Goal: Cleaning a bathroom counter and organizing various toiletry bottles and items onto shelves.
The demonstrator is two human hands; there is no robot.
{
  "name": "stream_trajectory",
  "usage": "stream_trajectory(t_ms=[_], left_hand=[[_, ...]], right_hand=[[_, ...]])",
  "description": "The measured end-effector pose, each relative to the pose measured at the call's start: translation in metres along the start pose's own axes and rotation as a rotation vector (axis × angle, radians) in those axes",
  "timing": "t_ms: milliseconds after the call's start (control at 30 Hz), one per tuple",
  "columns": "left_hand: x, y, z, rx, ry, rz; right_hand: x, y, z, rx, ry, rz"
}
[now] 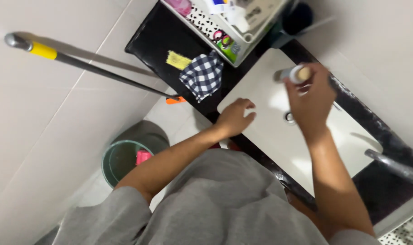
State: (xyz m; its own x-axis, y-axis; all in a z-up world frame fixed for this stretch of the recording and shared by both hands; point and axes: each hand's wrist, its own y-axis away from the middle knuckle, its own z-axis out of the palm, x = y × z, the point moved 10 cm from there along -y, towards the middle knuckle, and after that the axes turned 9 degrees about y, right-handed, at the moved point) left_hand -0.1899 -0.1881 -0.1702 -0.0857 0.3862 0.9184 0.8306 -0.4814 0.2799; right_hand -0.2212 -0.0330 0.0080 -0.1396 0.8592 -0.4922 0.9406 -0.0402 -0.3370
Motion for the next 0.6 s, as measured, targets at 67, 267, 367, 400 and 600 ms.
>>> stream_trajectory(t_ms=[67,267,367,400,600], left_hand=[[-0.035,0.0,-0.024,0.18,-0.093,0.026],[-0.053,0.011,-0.116,0.425,-0.297,-0.079],[-0.067,0.001,-0.147,0.457,-0.403,-0.088],[-0.075,-0.007,-0.159,0.459,-0.398,-0.094],[-0.102,-0.048,-0.245,0.623,-0.495,-0.088]], right_hand=[[-0.009,0.011,0.037,-0.152,-0.079,-0.036],[-0.056,0.018,0.111,-0.246,-0.062,-0.054],[-0.069,0.015,0.134,-0.252,-0.1,-0.101],[-0.071,0.012,0.14,-0.26,-0.099,-0.103],[-0.091,-0.008,0.176,-0.302,-0.105,-0.125]])
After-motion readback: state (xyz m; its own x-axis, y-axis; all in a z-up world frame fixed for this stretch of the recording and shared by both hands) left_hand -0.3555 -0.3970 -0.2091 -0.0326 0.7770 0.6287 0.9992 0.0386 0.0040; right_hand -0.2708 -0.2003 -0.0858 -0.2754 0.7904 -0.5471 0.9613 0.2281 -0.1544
